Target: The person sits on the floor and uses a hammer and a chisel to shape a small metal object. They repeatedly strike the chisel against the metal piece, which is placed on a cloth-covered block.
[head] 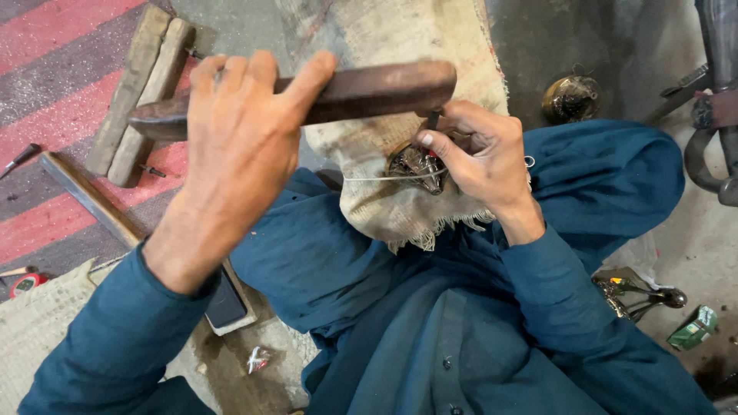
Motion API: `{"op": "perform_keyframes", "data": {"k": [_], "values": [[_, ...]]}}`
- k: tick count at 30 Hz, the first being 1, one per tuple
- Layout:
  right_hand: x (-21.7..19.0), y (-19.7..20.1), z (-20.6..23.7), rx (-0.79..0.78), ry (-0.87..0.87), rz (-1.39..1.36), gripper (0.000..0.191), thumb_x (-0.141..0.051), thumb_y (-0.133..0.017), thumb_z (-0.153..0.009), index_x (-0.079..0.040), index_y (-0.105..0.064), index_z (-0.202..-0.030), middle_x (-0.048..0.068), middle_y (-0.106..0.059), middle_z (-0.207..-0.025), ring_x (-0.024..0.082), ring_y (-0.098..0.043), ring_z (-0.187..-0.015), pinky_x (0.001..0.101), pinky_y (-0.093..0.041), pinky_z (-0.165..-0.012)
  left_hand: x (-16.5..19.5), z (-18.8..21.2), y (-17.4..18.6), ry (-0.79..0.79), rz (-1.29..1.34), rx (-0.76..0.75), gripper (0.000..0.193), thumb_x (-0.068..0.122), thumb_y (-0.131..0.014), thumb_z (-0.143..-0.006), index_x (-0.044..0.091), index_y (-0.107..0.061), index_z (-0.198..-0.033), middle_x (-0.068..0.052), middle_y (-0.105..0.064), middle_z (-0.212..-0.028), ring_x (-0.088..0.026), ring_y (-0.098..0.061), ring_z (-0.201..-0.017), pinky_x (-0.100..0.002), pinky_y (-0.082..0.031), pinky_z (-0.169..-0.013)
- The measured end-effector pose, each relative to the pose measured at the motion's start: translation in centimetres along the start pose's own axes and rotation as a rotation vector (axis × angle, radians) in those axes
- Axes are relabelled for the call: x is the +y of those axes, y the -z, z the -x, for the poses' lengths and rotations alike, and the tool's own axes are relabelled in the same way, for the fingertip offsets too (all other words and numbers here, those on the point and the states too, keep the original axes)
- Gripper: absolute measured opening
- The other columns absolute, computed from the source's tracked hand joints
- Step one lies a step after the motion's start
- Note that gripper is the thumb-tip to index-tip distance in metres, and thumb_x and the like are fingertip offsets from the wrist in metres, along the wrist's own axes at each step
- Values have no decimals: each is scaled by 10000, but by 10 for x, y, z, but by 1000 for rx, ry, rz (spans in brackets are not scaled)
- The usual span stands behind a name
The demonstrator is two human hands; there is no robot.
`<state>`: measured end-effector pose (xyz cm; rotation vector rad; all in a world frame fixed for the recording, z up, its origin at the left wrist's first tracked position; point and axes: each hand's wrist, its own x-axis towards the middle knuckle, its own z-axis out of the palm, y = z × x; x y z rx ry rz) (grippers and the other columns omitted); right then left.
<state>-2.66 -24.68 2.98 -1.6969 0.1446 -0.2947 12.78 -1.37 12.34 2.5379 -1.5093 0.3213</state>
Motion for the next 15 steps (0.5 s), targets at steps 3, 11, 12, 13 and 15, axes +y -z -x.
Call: {"op": "perform_keyframes", "data": {"k": [3, 11, 12, 13, 15], "values": [[3, -1, 0, 13, 10, -51, 310, 52, -711, -994, 94, -626, -1289, 119, -737, -1166, 130, -715, -1037, 249, -605, -918, -3, -1, -1, 75, 597, -67, 613, 40, -659, -848, 53, -453, -1426, -218, -599, -1149, -439, -589, -1064, -514, -467, -886], [7, -2, 0, 5, -40, -57, 308, 58, -705, -986, 89, -640, -1286, 122, -750, -1097, 127, -725, -1012, 256, -609, -913, -8, 2, -11, 10, 245, -24, 605, 25, -697, -886, 145, -504, -1446, -206, -615, -1052, -427, -616, -1012, -518, -485, -905], [7, -2, 0, 4, -24, -47, 309, 58, -705, -985, 88, -639, -1285, 120, -753, -1095, 127, -728, -1012, 256, -613, -915, -9, 2, -11, 1, 47, -36, 600, 12, -709, -916, 191, -532, -1460, -192, -624, -1002, -415, -634, -986, -525, -492, -917], [7, -2, 0, 2, -9, -38, 309, 57, -706, -983, 86, -637, -1284, 118, -756, -1094, 126, -730, -1012, 256, -616, -917, -9, 2, -11, 59, 246, -69, 622, 27, -701, -884, 153, -497, -1459, -192, -616, -999, -422, -620, -983, -521, -480, -887], [7, -3, 0, 2, -13, -50, 305, 58, -703, -988, 82, -644, -1286, 114, -753, -1100, 122, -724, -1017, 251, -608, -920, -10, 2, -11, 173, 643, -140, 683, 54, -684, -822, 76, -430, -1456, -195, -602, -993, -437, -593, -977, -514, -456, -828]]}}
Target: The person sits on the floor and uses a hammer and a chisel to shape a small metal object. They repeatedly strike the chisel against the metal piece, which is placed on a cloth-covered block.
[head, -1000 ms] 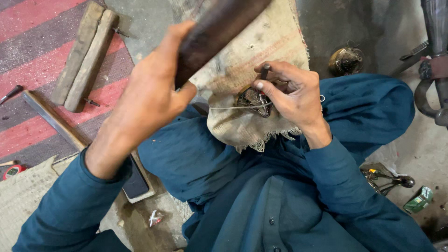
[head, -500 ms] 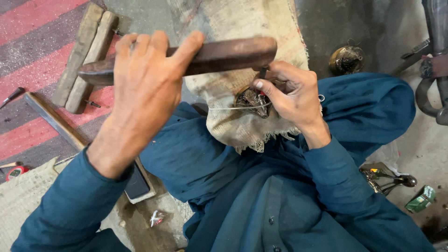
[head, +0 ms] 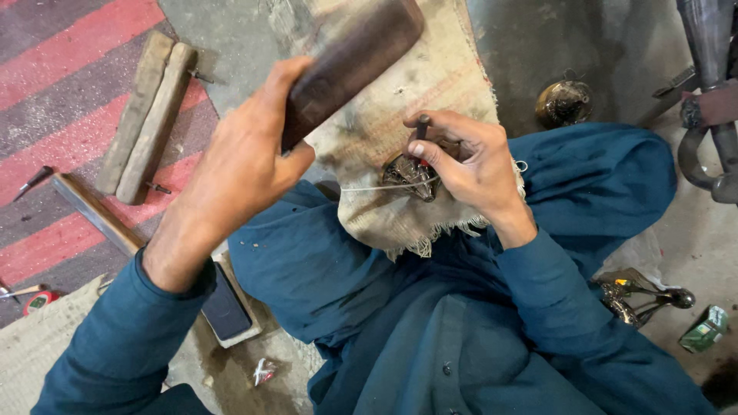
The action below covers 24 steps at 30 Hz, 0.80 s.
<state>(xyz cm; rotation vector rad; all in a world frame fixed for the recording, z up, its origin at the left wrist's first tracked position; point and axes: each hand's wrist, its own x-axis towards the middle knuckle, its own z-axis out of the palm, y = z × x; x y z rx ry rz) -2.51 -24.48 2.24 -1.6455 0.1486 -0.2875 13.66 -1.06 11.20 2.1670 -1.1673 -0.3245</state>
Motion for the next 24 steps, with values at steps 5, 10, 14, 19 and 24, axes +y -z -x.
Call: {"op": "perform_keyframes", "data": {"k": [5, 10, 14, 19, 24], "values": [[-1, -1, 0, -1, -24, 43, 313, 58, -702, -977, 71, -657, -1286, 103, -746, -1088, 109, -708, -985, 239, -593, -888, 1, 0, 2, -157, -182, 94, 624, 15, -670, -855, 107, -464, -1436, -222, -609, -1075, -448, -602, -1026, -516, -479, -888], [-2, -2, -1, -10, -42, -5, 307, 58, -688, -977, 63, -655, -1283, 90, -752, -1082, 100, -718, -991, 236, -601, -898, -1, 0, 0, -202, -635, 125, 549, -33, -684, -920, 208, -550, -1396, -161, -594, -916, -383, -623, -918, -536, -478, -914], [2, -2, -1, -7, -67, -3, 314, 52, -695, -981, 56, -653, -1292, 85, -744, -1051, 91, -700, -968, 229, -586, -865, -3, 1, 1, -221, -705, 141, 602, -2, -701, -907, 245, -552, -1435, -118, -576, -945, -330, -618, -944, -519, -472, -977], [9, -1, 0, -15, -64, -37, 311, 57, -682, -991, 60, -654, -1300, 89, -730, -1087, 104, -705, -1005, 242, -591, -893, -5, 1, 1, -101, -373, 104, 661, 22, -680, -826, 188, -533, -1449, -146, -563, -974, -362, -591, -963, -493, -461, -903], [13, 0, 4, 68, -103, -70, 298, 46, -673, -1011, 67, -648, -1308, 119, -758, -1061, 140, -737, -982, 247, -589, -843, -6, 3, 2, -188, -638, 103, 638, 11, -705, -901, 215, -522, -1477, -131, -570, -963, -369, -617, -952, -503, -491, -874]]}}
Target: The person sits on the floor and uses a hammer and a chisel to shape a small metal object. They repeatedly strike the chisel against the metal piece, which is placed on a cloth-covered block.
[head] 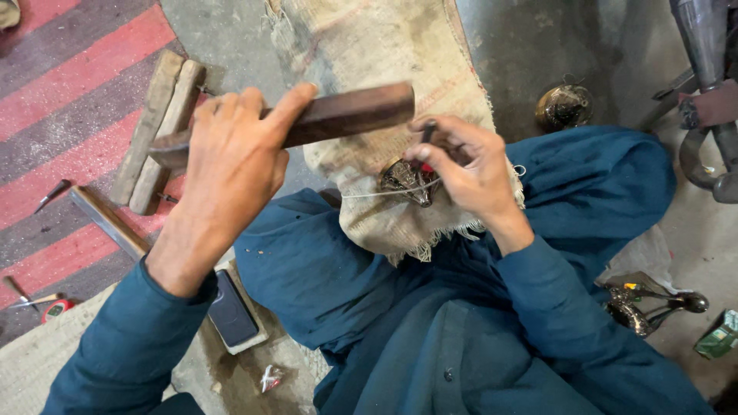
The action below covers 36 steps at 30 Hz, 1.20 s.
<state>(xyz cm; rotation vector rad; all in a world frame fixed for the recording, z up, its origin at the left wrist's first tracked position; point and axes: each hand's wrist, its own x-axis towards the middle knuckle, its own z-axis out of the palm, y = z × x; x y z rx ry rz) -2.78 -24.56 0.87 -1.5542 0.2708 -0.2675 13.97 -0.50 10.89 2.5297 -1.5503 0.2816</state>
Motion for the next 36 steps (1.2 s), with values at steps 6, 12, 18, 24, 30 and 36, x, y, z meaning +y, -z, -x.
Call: {"op": "perform_keyframes", "data": {"k": [6, 12, 18, 24, 30, 36], "values": [[-2, 2, 2, 3, 57, -65, 341, 24, -670, -1011, 82, -607, -1342, 130, -716, -1212, 176, -742, -1067, 278, -611, -946, 0, 5, 6, 102, 500, -48, 684, 63, -693, -843, 101, -427, -1472, -231, -641, -1170, -454, -638, -1069, -516, -515, -868], [0, -1, 4, 4, 50, -81, 295, 26, -675, -1021, 88, -620, -1304, 118, -733, -1131, 183, -750, -1035, 279, -617, -932, 5, -12, 12, 108, 455, -143, 691, 28, -667, -807, 127, -457, -1458, -229, -665, -1043, -446, -655, -1007, -523, -510, -826], [4, -4, 8, 26, 62, -25, 261, 49, -690, -1007, 83, -656, -1263, 101, -746, -1092, 147, -719, -987, 263, -596, -887, 6, -30, 23, -61, 44, -236, 703, 8, -669, -853, 241, -481, -1489, -170, -654, -956, -389, -672, -953, -527, -499, -770], [6, -5, 10, 43, 128, -32, 275, 55, -719, -982, 78, -644, -1245, 113, -744, -1131, 136, -723, -1036, 264, -594, -938, 5, -34, 31, -101, 553, -56, 696, 58, -665, -840, 86, -442, -1499, -161, -595, -1111, -389, -603, -1049, -479, -482, -847], [8, -9, 6, 93, 72, -97, 224, 45, -687, -1009, 63, -645, -1229, 96, -746, -1086, 134, -740, -1001, 253, -609, -899, 7, -33, 35, -100, -15, -111, 616, 37, -727, -861, 170, -531, -1429, -146, -630, -956, -367, -656, -965, -521, -493, -844], [2, -8, 9, 81, 110, -17, 234, 50, -716, -1002, 74, -654, -1226, 94, -741, -1048, 133, -727, -973, 248, -601, -870, 8, -34, 33, 106, 538, -171, 650, 29, -690, -857, 99, -446, -1456, -194, -624, -1006, -406, -638, -1021, -482, -499, -844]]}}
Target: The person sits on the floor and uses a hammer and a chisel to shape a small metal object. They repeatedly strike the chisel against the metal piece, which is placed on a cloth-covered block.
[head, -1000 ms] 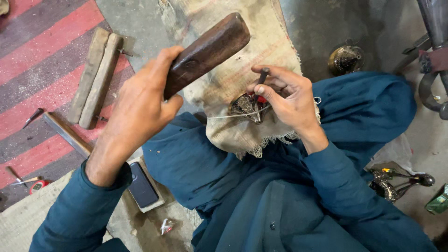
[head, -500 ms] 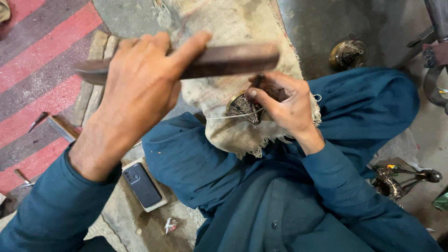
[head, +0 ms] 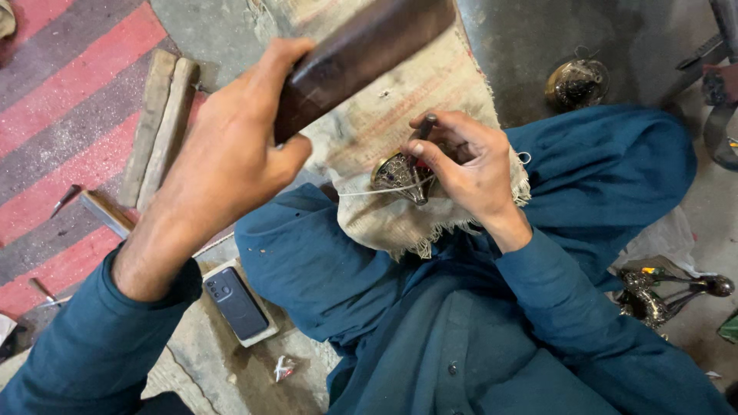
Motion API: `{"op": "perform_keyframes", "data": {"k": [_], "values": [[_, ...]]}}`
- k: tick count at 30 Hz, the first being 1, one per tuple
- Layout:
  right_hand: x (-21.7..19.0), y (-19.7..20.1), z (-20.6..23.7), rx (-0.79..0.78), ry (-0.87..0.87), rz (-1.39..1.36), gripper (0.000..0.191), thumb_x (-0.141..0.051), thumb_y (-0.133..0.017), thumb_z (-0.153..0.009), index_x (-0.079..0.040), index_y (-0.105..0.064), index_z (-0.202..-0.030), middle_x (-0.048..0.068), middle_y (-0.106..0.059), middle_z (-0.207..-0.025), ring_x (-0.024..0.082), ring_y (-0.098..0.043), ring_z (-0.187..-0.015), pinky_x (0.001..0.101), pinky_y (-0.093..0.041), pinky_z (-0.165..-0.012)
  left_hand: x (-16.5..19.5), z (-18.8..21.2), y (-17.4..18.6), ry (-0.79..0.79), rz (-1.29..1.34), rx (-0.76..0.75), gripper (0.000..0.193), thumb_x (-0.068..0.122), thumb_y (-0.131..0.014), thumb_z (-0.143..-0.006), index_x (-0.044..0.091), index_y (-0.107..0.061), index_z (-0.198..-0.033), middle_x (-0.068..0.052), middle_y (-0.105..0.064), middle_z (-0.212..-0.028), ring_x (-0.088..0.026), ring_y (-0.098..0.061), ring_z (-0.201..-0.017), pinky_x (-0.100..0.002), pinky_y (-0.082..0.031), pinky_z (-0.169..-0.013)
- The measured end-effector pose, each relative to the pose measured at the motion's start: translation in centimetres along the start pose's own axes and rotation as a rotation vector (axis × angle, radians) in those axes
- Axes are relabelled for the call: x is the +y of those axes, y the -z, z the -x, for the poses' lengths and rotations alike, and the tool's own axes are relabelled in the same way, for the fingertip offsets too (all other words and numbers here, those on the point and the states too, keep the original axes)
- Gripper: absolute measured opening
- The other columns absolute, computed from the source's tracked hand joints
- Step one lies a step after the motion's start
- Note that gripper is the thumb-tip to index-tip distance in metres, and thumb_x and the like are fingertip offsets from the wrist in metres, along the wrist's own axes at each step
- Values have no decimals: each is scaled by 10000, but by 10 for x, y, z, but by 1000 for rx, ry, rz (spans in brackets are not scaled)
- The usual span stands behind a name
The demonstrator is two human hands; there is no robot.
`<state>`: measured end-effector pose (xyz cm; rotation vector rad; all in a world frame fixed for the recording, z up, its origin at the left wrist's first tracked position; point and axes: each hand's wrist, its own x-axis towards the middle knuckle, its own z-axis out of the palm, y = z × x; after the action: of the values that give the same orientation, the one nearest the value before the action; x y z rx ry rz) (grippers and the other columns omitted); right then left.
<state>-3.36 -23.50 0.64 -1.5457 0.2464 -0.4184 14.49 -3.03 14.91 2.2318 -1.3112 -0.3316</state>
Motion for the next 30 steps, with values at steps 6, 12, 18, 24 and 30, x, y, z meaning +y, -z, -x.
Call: {"op": "perform_keyframes", "data": {"k": [6, 12, 18, 24, 30], "values": [[-3, -1, 1, -11, 27, 34, 246, 49, -720, -996, 78, -661, -1233, 99, -747, -1059, 137, -733, -979, 248, -605, -869, 1, -3, -7, -203, -586, 50, 539, -36, -717, -926, 159, -499, -1378, -177, -624, -944, -399, -647, -944, -543, -494, -865], [-2, -1, 0, -15, 14, -13, 246, 59, -696, -1005, 75, -652, -1246, 105, -749, -1080, 151, -747, -1004, 259, -616, -897, 5, -4, -4, -207, -670, 104, 498, -18, -680, -930, 179, -550, -1369, -149, -615, -934, -361, -653, -918, -523, -493, -865], [-1, -1, 0, -22, -10, -59, 264, 78, -677, -1015, 69, -644, -1276, 102, -735, -1087, 140, -728, -1004, 255, -605, -904, 6, -5, 0, -228, -696, 121, 510, -20, -683, -922, 180, -527, -1364, -158, -615, -942, -371, -652, -926, -543, -495, -900], [0, -3, -1, -11, -13, -52, 270, 85, -677, -1002, 61, -649, -1269, 98, -732, -1111, 132, -724, -994, 257, -609, -893, 4, -5, -4, -224, -695, 119, 514, -8, -687, -903, 182, -541, -1357, -150, -601, -913, -367, -647, -905, -537, -487, -888], [4, -3, 0, -7, -36, -58, 265, 83, -687, -1006, 75, -656, -1268, 93, -732, -1087, 129, -714, -982, 255, -598, -885, -2, -2, -8, -204, -745, 84, 515, 19, -688, -946, 220, -563, -1403, -114, -602, -953, -322, -640, -945, -529, -475, -965]]}}
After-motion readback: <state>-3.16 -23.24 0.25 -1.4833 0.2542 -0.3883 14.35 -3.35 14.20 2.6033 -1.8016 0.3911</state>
